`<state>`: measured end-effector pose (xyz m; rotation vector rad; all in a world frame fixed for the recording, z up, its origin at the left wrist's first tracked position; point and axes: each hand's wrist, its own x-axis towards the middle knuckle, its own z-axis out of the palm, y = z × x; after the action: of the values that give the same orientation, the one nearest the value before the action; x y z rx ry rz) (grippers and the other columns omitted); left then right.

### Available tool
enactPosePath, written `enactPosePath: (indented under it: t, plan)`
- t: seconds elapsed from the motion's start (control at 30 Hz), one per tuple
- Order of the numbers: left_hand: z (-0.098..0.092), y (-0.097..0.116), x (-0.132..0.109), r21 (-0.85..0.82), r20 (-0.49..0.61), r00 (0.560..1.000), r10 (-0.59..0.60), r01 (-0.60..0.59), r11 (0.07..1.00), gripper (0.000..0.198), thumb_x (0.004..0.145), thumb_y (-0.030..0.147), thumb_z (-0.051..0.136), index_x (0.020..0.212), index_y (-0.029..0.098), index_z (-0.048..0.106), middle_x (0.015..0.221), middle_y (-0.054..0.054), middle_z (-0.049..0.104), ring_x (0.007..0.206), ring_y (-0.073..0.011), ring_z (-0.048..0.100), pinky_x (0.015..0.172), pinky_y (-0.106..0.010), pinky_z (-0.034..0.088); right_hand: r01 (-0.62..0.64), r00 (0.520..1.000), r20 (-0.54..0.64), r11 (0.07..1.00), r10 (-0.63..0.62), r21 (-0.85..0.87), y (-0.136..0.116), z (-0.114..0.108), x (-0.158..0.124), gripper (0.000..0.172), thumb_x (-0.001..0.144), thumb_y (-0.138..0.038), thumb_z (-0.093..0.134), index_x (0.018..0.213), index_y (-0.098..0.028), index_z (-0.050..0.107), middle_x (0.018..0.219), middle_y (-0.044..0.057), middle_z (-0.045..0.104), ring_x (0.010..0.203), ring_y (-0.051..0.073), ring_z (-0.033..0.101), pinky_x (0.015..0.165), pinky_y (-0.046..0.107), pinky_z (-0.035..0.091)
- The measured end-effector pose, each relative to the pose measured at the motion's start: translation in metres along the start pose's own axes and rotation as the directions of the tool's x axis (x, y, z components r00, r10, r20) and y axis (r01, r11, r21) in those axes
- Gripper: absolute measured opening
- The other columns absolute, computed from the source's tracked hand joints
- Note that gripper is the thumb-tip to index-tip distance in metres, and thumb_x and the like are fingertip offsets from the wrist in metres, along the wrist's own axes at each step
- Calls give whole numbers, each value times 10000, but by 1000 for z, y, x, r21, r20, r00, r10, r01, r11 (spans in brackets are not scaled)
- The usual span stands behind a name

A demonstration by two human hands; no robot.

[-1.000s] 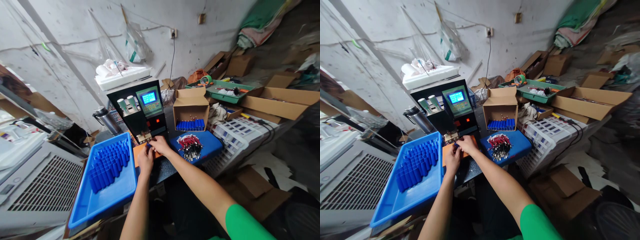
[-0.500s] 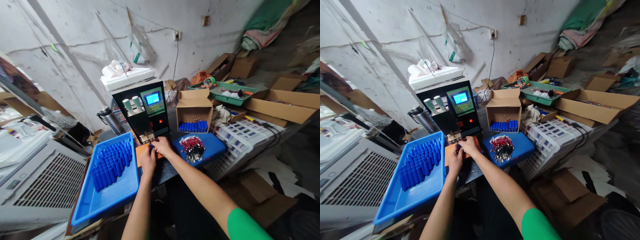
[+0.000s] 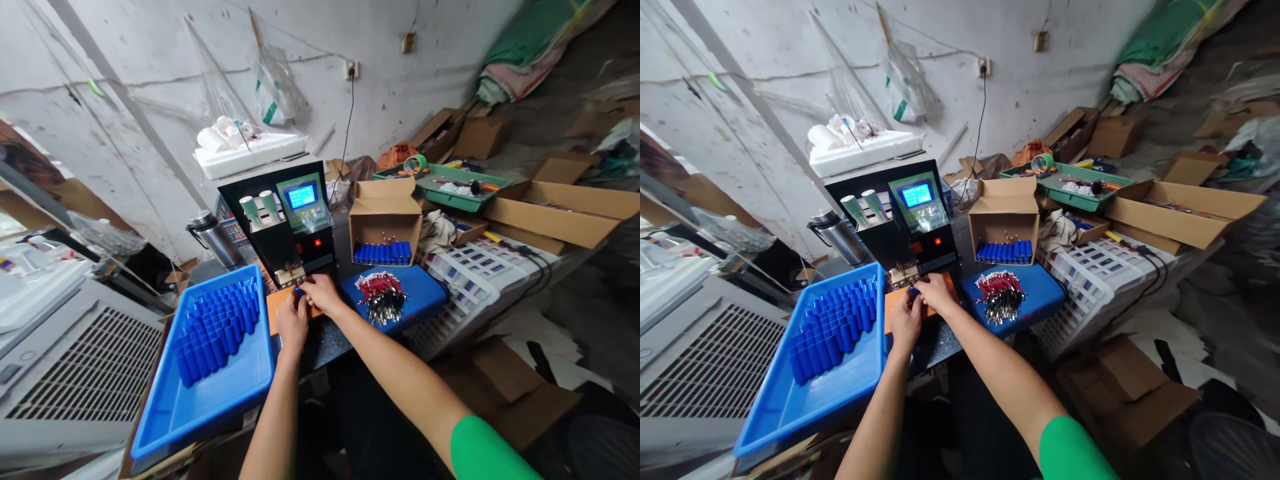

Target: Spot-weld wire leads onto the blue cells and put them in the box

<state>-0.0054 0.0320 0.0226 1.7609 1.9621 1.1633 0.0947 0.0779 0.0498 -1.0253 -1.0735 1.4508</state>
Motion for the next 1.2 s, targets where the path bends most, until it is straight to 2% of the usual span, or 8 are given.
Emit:
enactPosePath:
  t: [0.2,0.47,0.77,1.07,1.2]
  plan:
    - [-1,1,0,15,12,1000,-4,4,1000,292,915,366,518,1109,214,674,836,-67,723,761,-218,659,640,-281,395,-55,998,-21,994,58,99,-4,2,-2,189,731,-236,697,648,-167,542,482,-70,488,388,50,407,353,162,297]
    - [-1,2,0,52,16,1000,-12,11,999,275,927,345,512,1103,207,672,867,-67,729,797,-206,668,663,-273,407,-40,999,-25,992,44,118,-5,2,-3,232,701,-278,722,645,-162,529,472,-86,478,375,42,402,346,156,294]
    - [-2,5,0,85,3,1000,-8,8,996,260,932,356,503,1019,188,682,823,-65,718,764,-201,656,616,-266,357,-34,998,-39,994,39,105,-5,3,-2,207,726,-219,701,629,-164,526,460,-86,480,360,48,403,340,163,296]
    - [-1,4,1,65,4,1000,-26,25,998,288,924,357,514,1093,191,678,849,-69,726,760,-199,655,619,-266,368,-17,999,-33,996,20,93,-2,2,2,226,742,-232,707,620,-164,529,465,-76,489,371,54,426,346,162,303]
    - [-1,4,1,84,3,1000,-10,10,996,283,922,358,511,1071,189,682,816,-61,714,728,-190,639,605,-262,357,-16,999,-34,994,20,111,-1,2,2,231,739,-246,719,628,-165,533,474,-79,488,367,54,419,341,167,301]
